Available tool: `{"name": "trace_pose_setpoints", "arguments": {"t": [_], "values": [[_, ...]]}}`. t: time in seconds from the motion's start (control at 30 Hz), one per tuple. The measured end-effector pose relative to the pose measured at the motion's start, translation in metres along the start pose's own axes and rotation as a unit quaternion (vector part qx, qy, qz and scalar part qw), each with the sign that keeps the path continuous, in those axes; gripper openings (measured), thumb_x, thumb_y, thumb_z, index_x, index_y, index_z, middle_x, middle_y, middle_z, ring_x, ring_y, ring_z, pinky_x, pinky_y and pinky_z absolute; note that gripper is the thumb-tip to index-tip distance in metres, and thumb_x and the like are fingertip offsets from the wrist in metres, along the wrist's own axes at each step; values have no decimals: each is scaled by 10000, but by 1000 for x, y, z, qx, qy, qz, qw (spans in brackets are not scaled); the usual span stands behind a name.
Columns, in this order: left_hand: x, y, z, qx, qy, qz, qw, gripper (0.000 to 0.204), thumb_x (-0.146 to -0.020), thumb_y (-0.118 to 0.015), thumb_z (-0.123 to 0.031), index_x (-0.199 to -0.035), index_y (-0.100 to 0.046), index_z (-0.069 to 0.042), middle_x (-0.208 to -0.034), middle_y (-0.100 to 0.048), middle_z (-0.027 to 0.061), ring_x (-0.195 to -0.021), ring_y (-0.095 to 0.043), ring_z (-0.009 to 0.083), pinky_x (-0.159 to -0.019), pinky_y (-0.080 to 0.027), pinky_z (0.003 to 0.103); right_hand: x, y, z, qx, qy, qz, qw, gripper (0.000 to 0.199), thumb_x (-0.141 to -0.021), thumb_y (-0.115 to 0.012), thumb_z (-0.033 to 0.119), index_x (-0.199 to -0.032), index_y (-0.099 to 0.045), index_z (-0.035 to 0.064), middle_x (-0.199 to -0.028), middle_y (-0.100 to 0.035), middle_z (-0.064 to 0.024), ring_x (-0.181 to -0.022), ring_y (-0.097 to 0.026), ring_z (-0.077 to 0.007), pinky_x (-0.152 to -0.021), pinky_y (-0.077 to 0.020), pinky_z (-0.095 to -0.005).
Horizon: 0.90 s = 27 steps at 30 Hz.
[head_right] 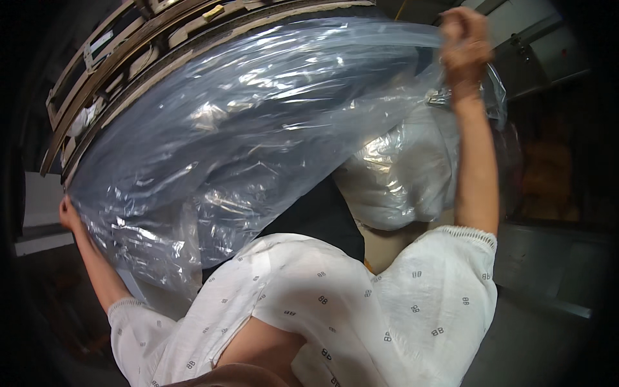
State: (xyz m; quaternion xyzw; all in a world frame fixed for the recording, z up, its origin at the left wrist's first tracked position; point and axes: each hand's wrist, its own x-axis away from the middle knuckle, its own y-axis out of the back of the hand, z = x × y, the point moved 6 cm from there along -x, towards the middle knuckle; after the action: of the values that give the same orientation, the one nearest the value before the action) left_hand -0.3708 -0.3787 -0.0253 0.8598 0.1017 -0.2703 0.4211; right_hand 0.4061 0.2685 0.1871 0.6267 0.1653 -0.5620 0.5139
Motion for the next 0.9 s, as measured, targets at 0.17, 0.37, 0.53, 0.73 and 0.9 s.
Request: {"name": "trace_pose_setpoints", "arguments": {"t": [0.17, 0.37, 0.53, 0.73, 0.9], "values": [[4, 25, 24, -55, -7, 20, 998, 402, -786, -642, -408, -986, -659, -59, -959, -663, 83, -872, -610, 193, -794, -444, 292, 96, -93, -6, 92, 151, 262, 949, 349, -838, -584, 330, -1070, -567, 70, -1086, -564, -108, -1012, -533, -265, -838, -434, -367], [14, 23, 15, 25, 1, 54, 998, 318, -820, -632, -304, -973, -658, -26, -946, -659, 82, -852, -594, 159, -798, -438, 264, 84, -125, -6, -13, 0, 326, 945, 502, -802, -592, 433, -1137, -531, 63, -1097, -538, -109, -1052, -490, -296, -862, -411, -405], [20, 36, 6, -18, 51, 30, 998, 319, -821, -634, -297, -970, -652, -15, -921, -653, 67, -828, -572, 146, -778, -432, 261, 40, -139, 15, 105, 66, 152, 981, 363, -784, -629, 391, -989, -602, 93, -902, -512, -68, -936, -479, -230, -811, -376, -358], [21, 41, 7, 32, 54, 34, 997, 309, -817, -637, -293, -956, -655, -18, -918, -653, 53, -834, -569, 136, -793, -427, 256, 41, -180, -4, 52, 58, 308, 948, 238, -807, -624, 314, -845, -639, 80, -779, -561, -6, -832, -517, -140, -759, -388, -302], [27, 42, -6, 87, 49, 22, 995, 286, -814, -643, -274, -953, -657, -25, -926, -650, 54, -878, -572, 143, -814, -424, 252, 64, -205, -35, -114, -160, 355, 914, 219, -791, -619, 290, -848, -638, 80, -675, -584, -50, -662, -570, -169, -629, -430, -295]]}}
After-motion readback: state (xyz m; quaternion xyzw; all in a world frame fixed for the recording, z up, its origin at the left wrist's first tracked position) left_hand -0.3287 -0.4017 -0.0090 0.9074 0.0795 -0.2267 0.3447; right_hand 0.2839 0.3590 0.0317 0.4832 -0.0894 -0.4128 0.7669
